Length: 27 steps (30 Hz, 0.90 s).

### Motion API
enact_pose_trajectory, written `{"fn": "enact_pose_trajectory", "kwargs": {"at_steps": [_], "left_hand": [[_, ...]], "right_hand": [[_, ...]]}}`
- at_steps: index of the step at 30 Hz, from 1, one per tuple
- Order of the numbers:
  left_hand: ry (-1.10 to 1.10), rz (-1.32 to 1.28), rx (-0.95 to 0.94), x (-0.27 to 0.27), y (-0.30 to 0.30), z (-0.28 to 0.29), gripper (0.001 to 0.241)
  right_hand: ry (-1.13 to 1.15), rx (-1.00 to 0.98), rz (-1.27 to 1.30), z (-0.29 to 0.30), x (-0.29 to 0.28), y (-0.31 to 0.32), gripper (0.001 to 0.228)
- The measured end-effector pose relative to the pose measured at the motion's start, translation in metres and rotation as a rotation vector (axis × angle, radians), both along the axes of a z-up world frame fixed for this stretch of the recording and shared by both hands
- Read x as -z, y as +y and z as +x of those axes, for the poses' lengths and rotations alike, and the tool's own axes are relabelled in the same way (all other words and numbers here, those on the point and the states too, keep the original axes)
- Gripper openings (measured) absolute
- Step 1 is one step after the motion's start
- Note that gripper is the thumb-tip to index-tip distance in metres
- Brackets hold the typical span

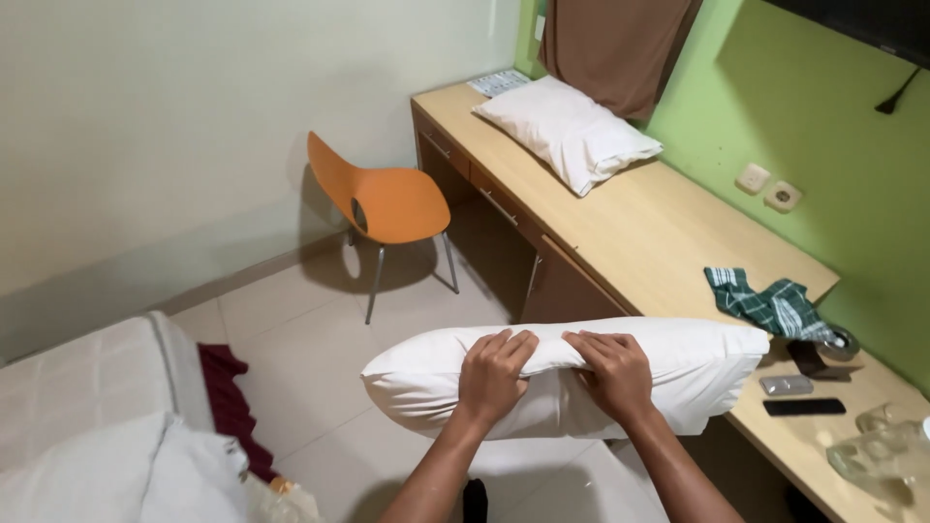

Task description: The person folds a white pillow on a bed and places it on a wooden desk. They repeat this with a second pillow. Finally, they pull an orange chair under the desk.

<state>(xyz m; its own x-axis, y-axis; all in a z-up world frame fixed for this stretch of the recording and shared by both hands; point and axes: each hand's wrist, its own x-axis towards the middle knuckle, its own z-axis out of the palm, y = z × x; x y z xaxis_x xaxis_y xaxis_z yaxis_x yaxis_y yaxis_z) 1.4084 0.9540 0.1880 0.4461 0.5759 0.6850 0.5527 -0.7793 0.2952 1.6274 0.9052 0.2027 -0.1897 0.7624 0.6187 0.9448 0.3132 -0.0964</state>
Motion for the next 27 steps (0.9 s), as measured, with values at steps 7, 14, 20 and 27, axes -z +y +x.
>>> {"fn": "enact_pose_trajectory", "kwargs": {"at_steps": [7, 14, 20, 27], "left_hand": [[-0.092, -0.034, 0.027, -0.012, 0.108, 0.052, 0.054], [-0.075, 0.013, 0.05, 0.001, 0.237, 0.113, 0.052], [-0.061, 0.029, 0.064, -0.032, 0.305, 0.145, 0.052], [-0.057, 0.019, 0.059, -0.036, 0.394, 0.182, 0.049]], "right_hand": [[-0.043, 0.017, 0.011, 0.055, -0.01, 0.111, 0.056], [-0.048, 0.035, 0.028, 0.108, -0.022, 0.217, 0.059], [-0.055, 0.1, 0.033, 0.138, -0.036, 0.287, 0.058], [-0.055, 0.101, 0.06, 0.177, -0.028, 0.38, 0.054]]}}
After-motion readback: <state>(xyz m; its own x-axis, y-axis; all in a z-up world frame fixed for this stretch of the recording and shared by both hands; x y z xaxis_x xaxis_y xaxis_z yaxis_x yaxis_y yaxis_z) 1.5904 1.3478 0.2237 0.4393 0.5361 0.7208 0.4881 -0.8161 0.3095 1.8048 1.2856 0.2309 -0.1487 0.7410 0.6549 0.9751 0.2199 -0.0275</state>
